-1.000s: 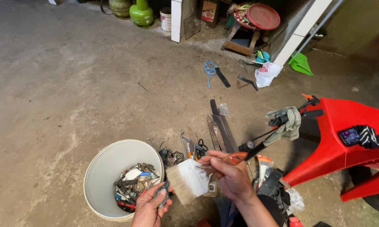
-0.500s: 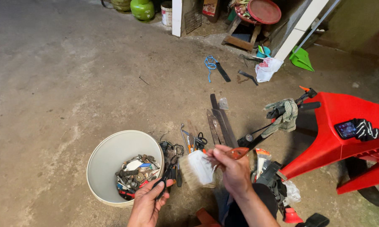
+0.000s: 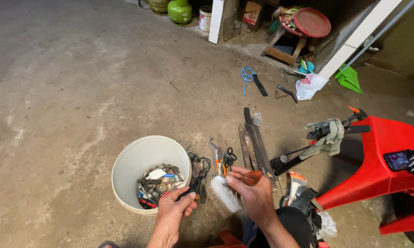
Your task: The person sits on a red stool and cleans various metal tools retrieved from a white bucket. Using a wire brush, they scrub a metal clamp, a wrench, and a screwdriver to remove dirt or rust, then place the cleaned items on the floor next to other tools.
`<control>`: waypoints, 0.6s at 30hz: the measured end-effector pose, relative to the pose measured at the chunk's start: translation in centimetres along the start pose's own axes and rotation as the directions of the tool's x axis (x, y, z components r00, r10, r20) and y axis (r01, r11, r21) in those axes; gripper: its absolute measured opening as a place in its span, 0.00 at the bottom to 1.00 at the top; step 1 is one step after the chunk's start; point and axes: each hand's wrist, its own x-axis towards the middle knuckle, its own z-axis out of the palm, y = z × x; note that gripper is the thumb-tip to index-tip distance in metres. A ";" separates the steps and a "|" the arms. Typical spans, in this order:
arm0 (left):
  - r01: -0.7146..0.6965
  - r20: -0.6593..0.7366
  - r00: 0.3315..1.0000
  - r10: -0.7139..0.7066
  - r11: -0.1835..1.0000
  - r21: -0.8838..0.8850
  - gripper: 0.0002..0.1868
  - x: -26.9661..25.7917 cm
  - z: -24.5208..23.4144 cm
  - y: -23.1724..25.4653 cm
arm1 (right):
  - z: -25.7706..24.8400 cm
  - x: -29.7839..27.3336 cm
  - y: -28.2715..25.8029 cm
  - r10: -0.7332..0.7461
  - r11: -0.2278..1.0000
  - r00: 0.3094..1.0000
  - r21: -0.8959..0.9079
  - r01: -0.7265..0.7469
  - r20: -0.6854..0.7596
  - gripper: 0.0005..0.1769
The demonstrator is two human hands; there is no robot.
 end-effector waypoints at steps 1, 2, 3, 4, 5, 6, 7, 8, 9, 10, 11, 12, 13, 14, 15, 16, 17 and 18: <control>-0.006 -0.010 1.000 0.006 1.000 0.017 0.26 -0.1 0.2 0.1 | 0.0 -0.2 -0.7 0.083 0.996 0.996 0.046 -0.082 -0.032 0.25; -0.009 -0.019 1.000 0.010 0.999 0.034 0.33 -0.4 0.4 0.1 | -0.2 -0.4 -1.3 0.060 0.995 0.998 0.085 -0.058 -0.014 0.25; -0.012 -0.028 1.000 0.014 0.999 0.050 0.41 -0.6 0.6 0.1 | -0.5 -0.6 -1.9 0.036 0.992 0.999 0.125 -0.036 0.003 0.25; -0.005 -0.026 1.000 0.006 0.999 0.044 0.43 -0.7 0.8 0.1 | -0.6 -0.6 -2.3 0.012 0.986 1.000 0.165 -0.015 0.019 0.25; 0.003 -0.023 1.000 -0.002 0.999 0.038 0.45 -0.8 0.9 0.1 | -0.5 -0.5 -2.5 -0.004 0.978 0.999 0.209 -0.006 0.050 0.24; 0.012 -0.020 1.000 -0.012 0.999 0.032 0.47 -1.0 0.9 0.0 | -0.5 -0.5 -2.6 -0.019 0.968 0.997 0.253 -0.002 0.079 0.24; 0.001 0.007 1.000 -0.001 1.000 0.029 0.46 -1.2 0.8 -0.1 | -0.5 -0.5 -2.5 -0.035 0.955 0.994 0.296 0.001 0.108 0.24; -0.012 0.037 0.999 0.011 1.000 0.026 0.45 -1.2 0.7 -0.2 | -0.3 -0.4 -2.3 -0.037 0.980 0.996 0.196 0.021 0.080 0.23; -0.024 0.067 0.997 0.023 0.999 0.023 0.44 -1.1 0.5 -0.2 | -0.1 -0.2 -2.0 -0.042 0.995 0.998 0.092 0.037 0.052 0.23; -0.015 0.061 0.998 0.013 0.999 0.034 0.39 -1.1 0.3 -0.3 | 0.2 -0.1 -1.6 -0.050 0.999 0.998 -0.011 0.051 0.024 0.23; -0.006 0.054 0.999 0.004 0.999 0.045 0.34 -1.0 0.1 -0.5 | 0.3 0.2 -1.3 -0.048 0.999 0.999 0.005 0.048 -0.002 0.23; 0.007 0.044 0.999 -0.009 0.998 0.055 0.30 -1.1 -0.2 -0.8 | 0.5 0.3 -1.0 -0.042 0.999 0.999 0.021 0.042 -0.027 0.24; 0.003 0.034 0.999 -0.005 0.999 0.050 0.25 -1.2 -0.4 -1.0 | 0.5 0.2 -0.7 -0.034 0.999 0.998 0.037 0.036 -0.051 0.24; 0.002 0.026 1.000 -0.003 0.999 0.045 0.20 -1.1 -0.5 -1.2 | 0.2 0.0 -0.6 -0.040 0.999 0.998 0.013 0.040 -0.056 0.24; 0.000 0.017 1.000 -0.001 0.999 0.040 0.15 -1.2 -0.7 -1.3 | -0.1 -0.1 -0.6 -0.045 0.999 0.997 -0.010 0.044 -0.060 0.24; 0.000 0.007 1.000 0.000 0.999 0.040 0.13 -1.3 -0.9 -1.4 | -0.3 -0.2 -0.6 -0.048 0.998 0.997 -0.035 0.046 -0.066 0.24; 0.000 -0.002 1.000 0.000 0.999 0.040 0.11 -1.3 -1.0 -1.4 | -0.5 -0.3 -0.6 -0.058 0.998 0.997 0.033 0.060 -0.042 0.24; 0.000 -0.010 1.000 0.001 0.999 0.040 0.10 -1.3 -0.9 -1.3 | -0.6 -0.4 -0.7 -0.070 0.992 0.997 0.099 0.072 -0.021 0.25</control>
